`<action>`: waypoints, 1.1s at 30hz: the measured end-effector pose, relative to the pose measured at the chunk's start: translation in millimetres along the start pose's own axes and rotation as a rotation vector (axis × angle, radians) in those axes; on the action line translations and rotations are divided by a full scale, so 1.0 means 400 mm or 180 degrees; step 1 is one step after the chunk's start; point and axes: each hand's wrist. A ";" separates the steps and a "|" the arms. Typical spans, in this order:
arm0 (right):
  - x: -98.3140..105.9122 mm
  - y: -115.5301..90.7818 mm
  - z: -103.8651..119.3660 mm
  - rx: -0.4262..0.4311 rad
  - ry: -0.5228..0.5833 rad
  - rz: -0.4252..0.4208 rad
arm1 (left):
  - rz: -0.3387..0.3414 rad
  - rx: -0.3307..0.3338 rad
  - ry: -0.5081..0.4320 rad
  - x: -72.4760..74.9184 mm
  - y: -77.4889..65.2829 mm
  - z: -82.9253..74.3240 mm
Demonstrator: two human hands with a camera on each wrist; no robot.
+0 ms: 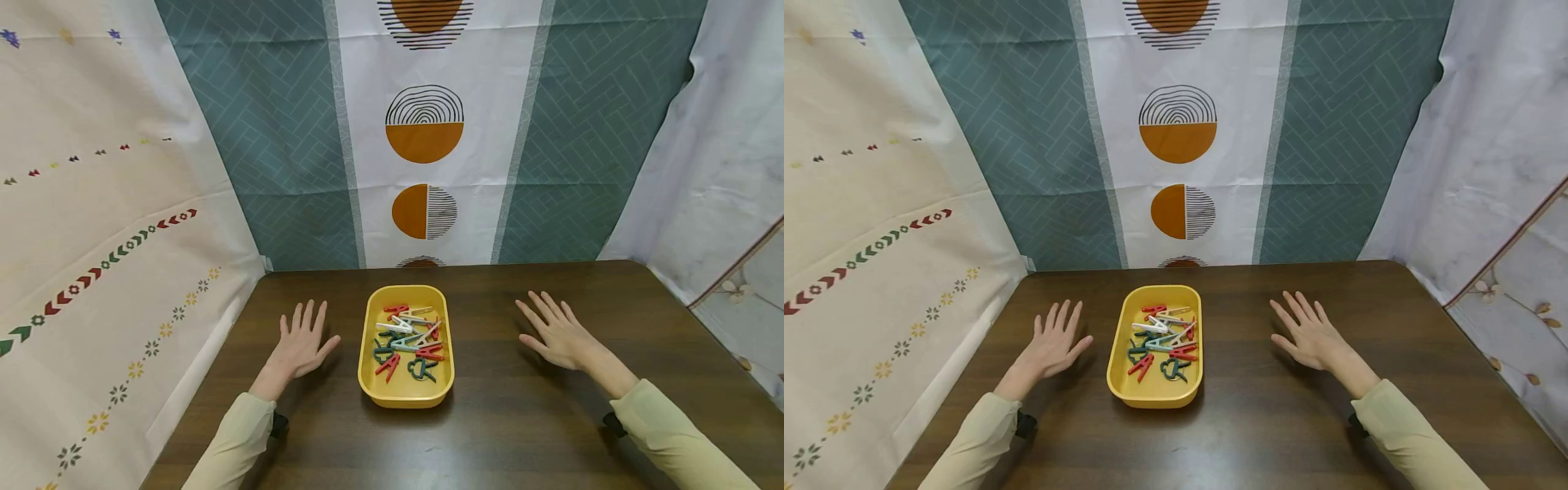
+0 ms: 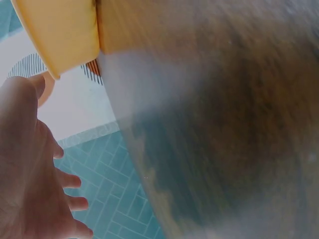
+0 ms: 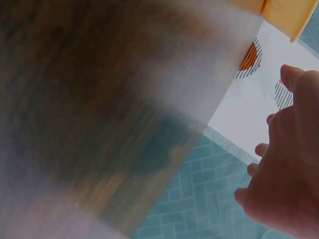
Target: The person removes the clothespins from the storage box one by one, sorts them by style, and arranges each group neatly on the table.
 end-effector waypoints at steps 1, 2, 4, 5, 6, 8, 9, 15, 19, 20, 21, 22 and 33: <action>-0.002 -0.001 0.000 0.0006 -0.0014 -0.0003 | 0.0010 -0.0003 0.0005 -0.001 0.000 0.000; -0.002 -0.002 0.001 0.0002 -0.0005 0.0011 | 0.0020 -0.0007 0.0008 -0.002 -0.001 0.000; -0.004 -0.003 0.003 0.0009 0.0002 0.0011 | 0.0043 -0.0014 0.0002 -0.003 -0.003 -0.001; -0.006 -0.004 0.004 0.0011 0.0003 0.0014 | 0.0063 -0.0018 0.0000 -0.005 -0.003 -0.001; -0.006 -0.002 0.006 0.0007 -0.0003 0.0032 | 0.0068 -0.0026 0.0003 -0.006 -0.004 -0.002; -0.004 0.003 0.010 0.0009 -0.0023 0.0071 | 0.0044 -0.0043 -0.0015 -0.006 -0.006 -0.005; -0.003 0.006 0.013 0.0021 -0.0022 0.0069 | 0.0032 -0.0046 -0.0028 -0.006 -0.007 -0.006; 0.009 0.024 0.039 0.0141 0.0217 0.0063 | 0.0028 -0.0105 -0.0137 -0.002 -0.009 -0.018; 0.018 0.037 0.061 0.0237 0.0480 0.0061 | 0.0044 -0.0120 -0.0232 0.001 -0.010 -0.023; 0.019 0.040 0.067 0.0250 0.0540 0.0077 | 0.0052 -0.0120 -0.0243 0.002 -0.011 -0.024; 0.020 0.044 0.073 0.0258 0.0607 0.0101 | 0.0055 -0.0130 -0.0269 0.003 -0.013 -0.025; 0.021 0.047 0.079 0.0262 0.0668 0.0118 | 0.0065 -0.0137 -0.0274 0.005 -0.014 -0.026; 0.032 0.083 0.124 0.0242 0.1076 0.0170 | 0.0118 -0.0411 -0.0461 0.018 -0.021 -0.036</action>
Point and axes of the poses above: each hand's wrist, its own y-axis towards the middle knuckle, its own x-axis out of the back of the hand, z = x × y, and after that the axes turned 1 degree about -z, right-handed
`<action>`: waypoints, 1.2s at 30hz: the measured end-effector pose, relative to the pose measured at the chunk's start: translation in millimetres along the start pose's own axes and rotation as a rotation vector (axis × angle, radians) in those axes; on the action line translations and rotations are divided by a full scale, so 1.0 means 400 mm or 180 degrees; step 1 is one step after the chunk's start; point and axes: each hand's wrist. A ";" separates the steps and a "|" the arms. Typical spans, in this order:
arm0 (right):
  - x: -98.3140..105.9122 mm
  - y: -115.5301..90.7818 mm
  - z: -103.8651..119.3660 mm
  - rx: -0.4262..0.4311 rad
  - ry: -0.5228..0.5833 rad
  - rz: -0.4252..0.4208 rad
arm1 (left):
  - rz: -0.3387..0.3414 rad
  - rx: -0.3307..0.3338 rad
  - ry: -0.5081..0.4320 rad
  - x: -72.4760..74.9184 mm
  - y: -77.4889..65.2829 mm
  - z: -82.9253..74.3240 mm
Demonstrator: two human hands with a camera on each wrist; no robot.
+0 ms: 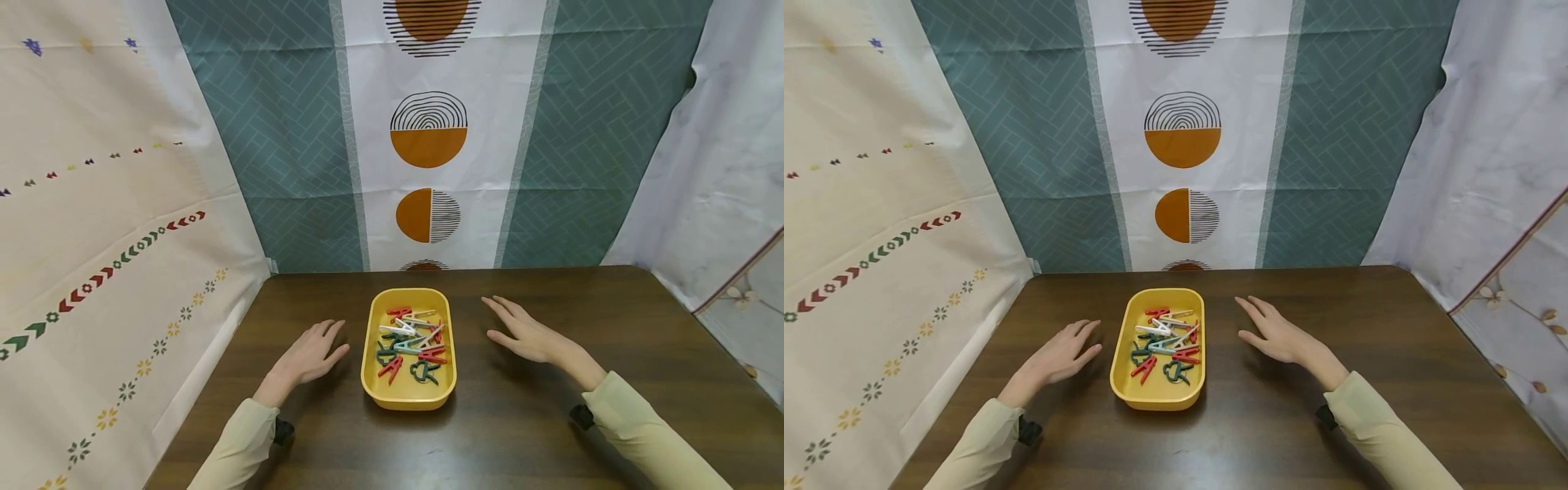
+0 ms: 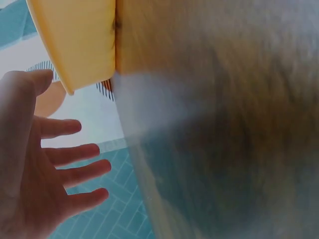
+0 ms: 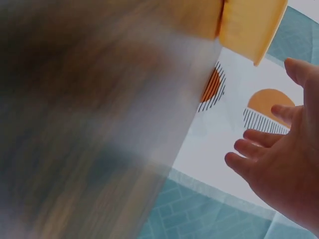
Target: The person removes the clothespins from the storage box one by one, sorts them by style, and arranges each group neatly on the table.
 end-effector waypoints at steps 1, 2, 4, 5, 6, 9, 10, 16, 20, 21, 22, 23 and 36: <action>-0.001 0.005 0.003 0.0013 0.0006 -0.0001 | 0.0024 0.0005 -0.0037 -0.001 -0.001 -0.001; -0.002 0.009 0.006 0.0033 0.0018 -0.0003 | 0.0051 0.0015 -0.0080 -0.003 -0.002 -0.002; -0.004 0.018 0.011 0.0094 0.0058 -0.0024 | 0.0101 0.0060 -0.0215 -0.004 -0.005 -0.007; -0.004 0.023 0.014 0.0120 0.0086 -0.0049 | 0.0121 0.0076 -0.0279 -0.004 -0.005 -0.009; -0.005 0.027 0.017 0.0160 0.0101 -0.0075 | 0.0135 0.0090 -0.0352 -0.004 -0.006 -0.012; -0.006 0.040 0.025 0.0241 0.0186 -0.0110 | 0.0190 0.0135 -0.0620 -0.002 -0.006 -0.022; -0.007 0.043 0.027 0.0259 0.0219 -0.0104 | 0.0206 0.0117 -0.0727 -0.002 -0.005 -0.026; -0.013 0.063 0.041 0.0347 0.0355 -0.0032 | 0.0342 0.0093 -0.1276 -0.007 -0.006 -0.044; -0.018 0.083 0.056 0.0444 0.0340 -0.0095 | 0.0386 0.0099 -0.1493 -0.006 -0.008 -0.060; -0.019 0.088 0.060 0.0481 0.0319 -0.0121 | 0.0387 0.0077 -0.1559 -0.006 -0.008 -0.064; -0.020 0.094 0.064 0.0518 0.0309 -0.0149 | 0.0396 0.0070 -0.1592 -0.007 -0.008 -0.068; -0.022 0.099 0.068 0.0559 0.0302 -0.0176 | 0.0401 0.0043 -0.1645 -0.007 -0.008 -0.073; -0.062 0.166 0.111 0.0972 0.0185 -0.0270 | 0.0319 0.0075 -0.1815 -0.016 -0.006 -0.123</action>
Point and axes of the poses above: each hand's wrist, its own y-axis towards the middle knuckle, its own x-axis out of the back of the hand, z = x × y, and after that the axes turned 1 degree about -z, right-handed
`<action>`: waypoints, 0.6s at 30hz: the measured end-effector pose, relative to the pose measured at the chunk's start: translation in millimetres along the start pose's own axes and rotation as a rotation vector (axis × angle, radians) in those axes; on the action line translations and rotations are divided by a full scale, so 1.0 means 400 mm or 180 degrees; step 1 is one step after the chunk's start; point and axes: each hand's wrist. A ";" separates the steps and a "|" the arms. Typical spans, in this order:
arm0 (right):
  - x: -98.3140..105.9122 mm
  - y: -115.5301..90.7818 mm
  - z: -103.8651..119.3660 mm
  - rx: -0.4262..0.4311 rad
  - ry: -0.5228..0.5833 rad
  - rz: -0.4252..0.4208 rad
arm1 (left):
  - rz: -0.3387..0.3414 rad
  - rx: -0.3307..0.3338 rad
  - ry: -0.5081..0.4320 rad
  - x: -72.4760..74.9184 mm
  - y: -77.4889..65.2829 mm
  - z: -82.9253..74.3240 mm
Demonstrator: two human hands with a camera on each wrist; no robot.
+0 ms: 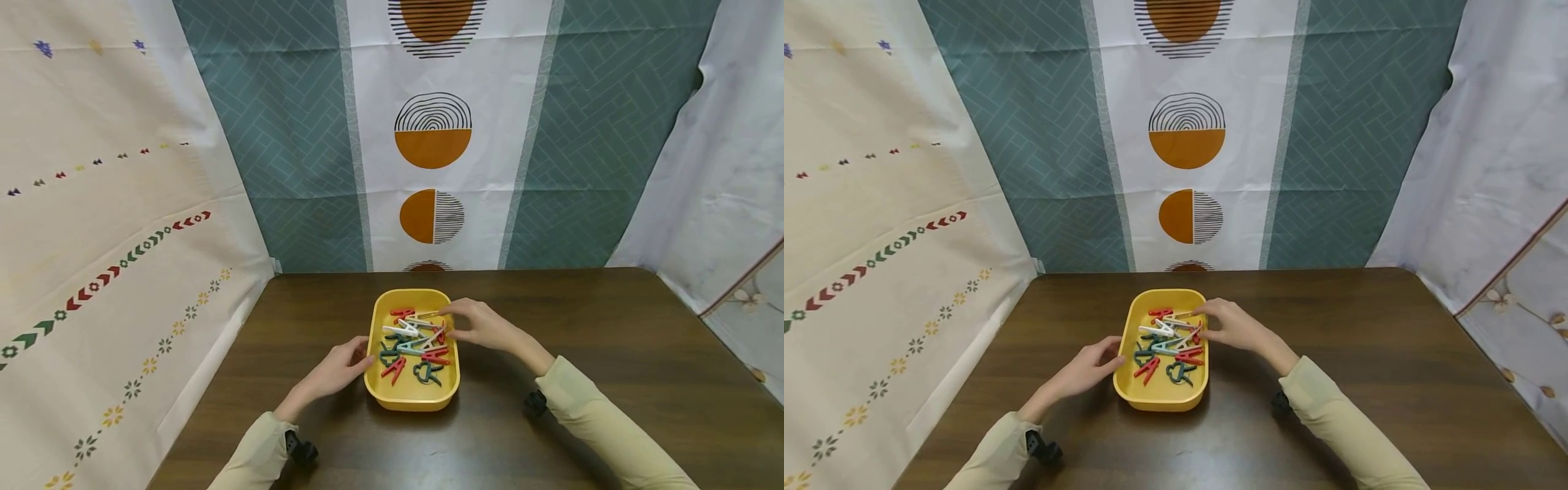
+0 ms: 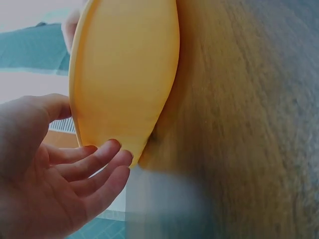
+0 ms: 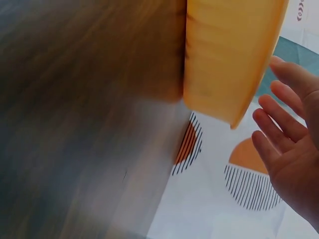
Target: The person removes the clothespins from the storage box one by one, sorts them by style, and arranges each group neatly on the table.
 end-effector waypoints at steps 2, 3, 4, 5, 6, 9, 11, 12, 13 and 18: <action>-0.006 0.011 0.004 -0.0010 -0.0012 0.0054 | -0.0002 0.0017 -0.0002 -0.003 0.000 -0.002; -0.008 0.016 0.007 -0.0022 -0.0018 0.0093 | 0.0002 0.0014 0.0005 -0.004 0.000 -0.001; -0.009 0.022 0.010 -0.0014 -0.0035 0.0132 | 0.0005 0.0016 0.0011 -0.004 0.000 -0.001; -0.010 0.027 0.014 -0.0010 -0.0042 0.0176 | 0.0011 0.0016 0.0007 -0.005 0.000 -0.001; -0.010 0.032 0.018 -0.0012 -0.0056 0.0222 | 0.0014 0.0023 0.0003 -0.005 0.000 -0.002; -0.007 0.047 0.032 -0.0005 -0.0101 0.0402 | 0.0015 0.0013 -0.0004 -0.006 0.001 -0.002; -0.005 0.058 0.042 -0.0017 -0.0133 0.0562 | 0.0011 0.0024 -0.0005 -0.006 0.001 -0.003; -0.005 0.064 0.046 -0.0021 -0.0167 0.0645 | 0.0009 0.0034 0.0000 -0.006 0.001 -0.003; -0.006 0.071 0.050 -0.0030 -0.0190 0.0730 | 0.0008 0.0039 0.0006 -0.006 0.000 -0.003; -0.016 0.100 0.065 -0.0126 -0.0428 0.1129 | 0.0022 0.0053 0.0011 -0.006 -0.003 -0.002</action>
Point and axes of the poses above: each hand's wrist, its own y-axis towards the middle knuckle, its own x-axis out of the back of the hand, z = x × y, and after that the axes turned 1 degree about -z, right-handed
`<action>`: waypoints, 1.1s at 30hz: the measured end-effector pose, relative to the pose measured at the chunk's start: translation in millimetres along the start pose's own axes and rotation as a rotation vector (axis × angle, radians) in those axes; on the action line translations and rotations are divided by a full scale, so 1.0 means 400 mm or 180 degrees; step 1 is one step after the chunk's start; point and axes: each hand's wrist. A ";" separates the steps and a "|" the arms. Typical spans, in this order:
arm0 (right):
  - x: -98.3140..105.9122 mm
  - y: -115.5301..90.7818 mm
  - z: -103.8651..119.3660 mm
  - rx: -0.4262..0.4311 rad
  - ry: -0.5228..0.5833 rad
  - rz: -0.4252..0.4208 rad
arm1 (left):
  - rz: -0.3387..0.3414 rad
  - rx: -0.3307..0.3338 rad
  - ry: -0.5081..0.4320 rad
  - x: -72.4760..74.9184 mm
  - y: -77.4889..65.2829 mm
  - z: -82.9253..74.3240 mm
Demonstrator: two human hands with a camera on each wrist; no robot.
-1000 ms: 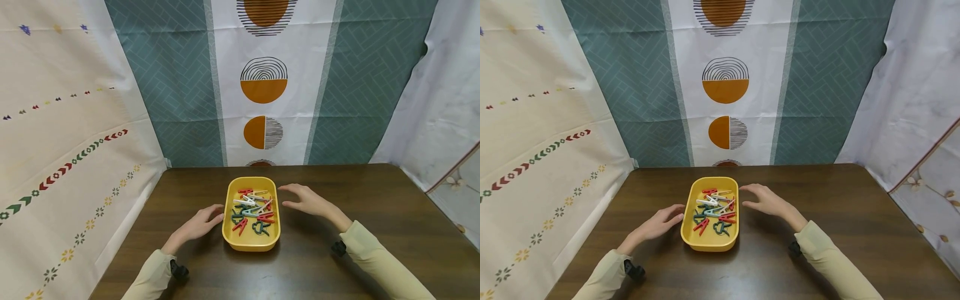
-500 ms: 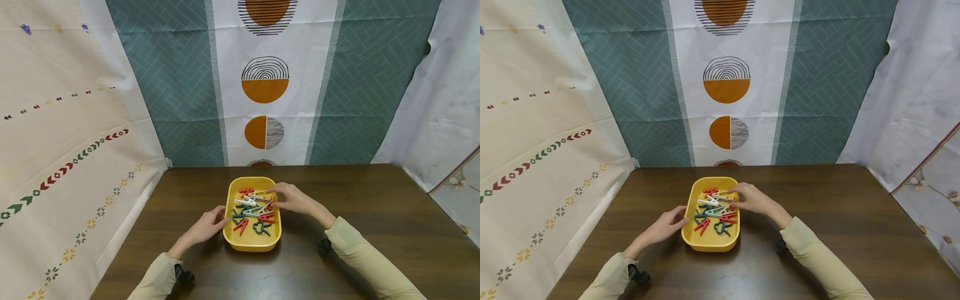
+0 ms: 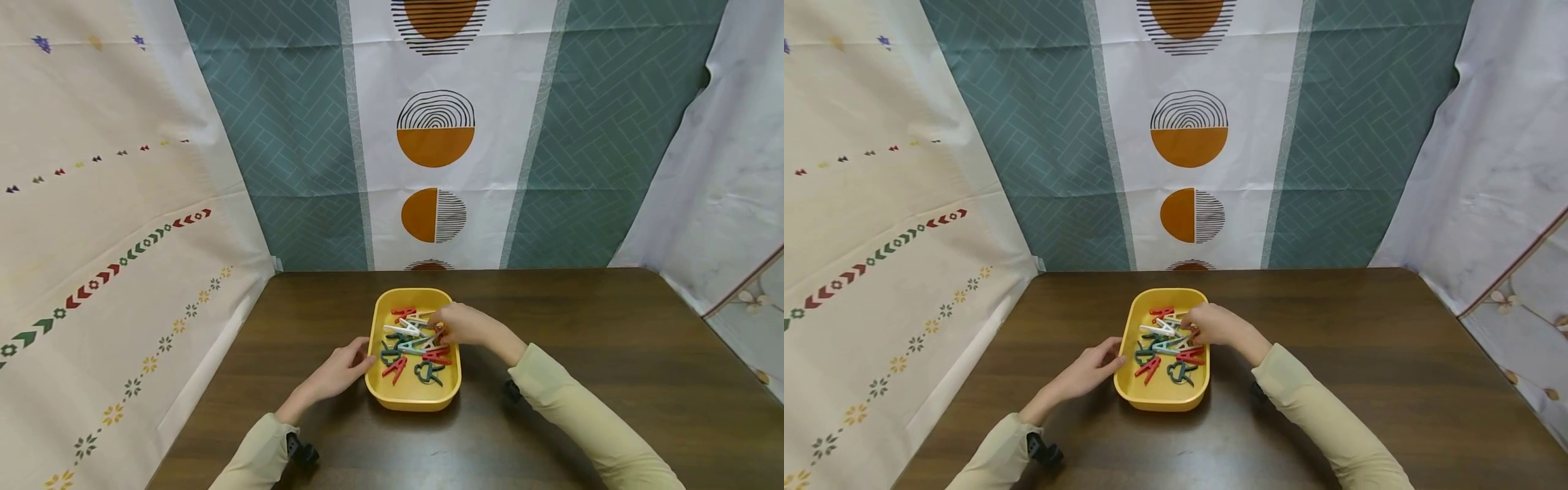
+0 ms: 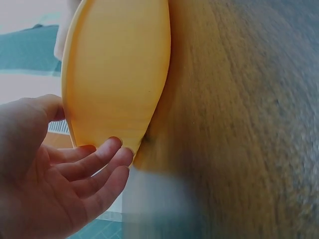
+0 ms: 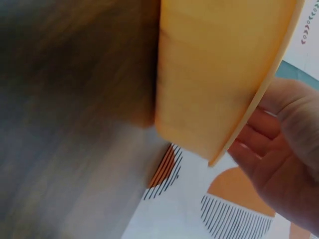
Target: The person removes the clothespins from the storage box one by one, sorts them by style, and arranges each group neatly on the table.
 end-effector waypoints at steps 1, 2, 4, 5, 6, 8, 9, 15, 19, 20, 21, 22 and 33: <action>-0.001 0.006 0.003 -0.0039 -0.0057 0.0067 | 0.0005 -0.0011 -0.0005 0.000 0.000 0.001; -0.002 0.011 0.005 -0.0079 -0.0115 0.0126 | 0.0011 -0.0019 -0.0015 0.000 -0.001 0.002; -0.006 0.020 0.008 -0.0149 -0.0235 0.0219 | 0.0028 -0.0017 -0.0028 -0.001 -0.001 0.002; -0.008 0.024 0.009 -0.0179 -0.0301 0.0264 | 0.0036 -0.0015 -0.0031 -0.002 0.000 0.003; -0.010 0.027 0.011 -0.0218 -0.0351 0.0290 | 0.0044 -0.0006 -0.0039 -0.003 0.000 0.003; -0.014 0.034 0.012 -0.0284 -0.0474 0.0335 | 0.0056 0.0007 -0.0044 -0.005 0.001 0.003; -0.017 0.037 0.012 -0.0314 -0.0543 0.0358 | 0.0062 0.0013 -0.0039 -0.006 0.001 0.004; -0.032 0.048 0.012 -0.0419 -0.0901 0.0370 | 0.0073 0.0023 -0.0007 -0.009 -0.001 0.007; -0.039 0.053 0.015 -0.0434 -0.1017 0.0278 | 0.0066 0.0044 -0.0011 -0.008 -0.003 0.005; -0.040 0.053 0.016 -0.0439 -0.1064 0.0269 | 0.0070 0.0062 -0.0016 -0.008 -0.004 0.004; -0.041 0.053 0.016 -0.0454 -0.1096 0.0269 | 0.0082 0.0064 -0.0017 -0.009 -0.004 0.004; -0.042 0.053 0.017 -0.0467 -0.1117 0.0276 | 0.0091 0.0062 -0.0022 -0.009 -0.004 0.004; -0.037 0.030 0.003 -0.0114 -0.0397 0.0099 | 0.0114 0.0076 -0.0066 -0.011 -0.002 0.003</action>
Point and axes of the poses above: each hand's wrist, its own y-axis towards the middle knuckle, its own x-axis out of the back of the hand, z = x × y, and after that the axes turned 1 degree about -z, right-handed
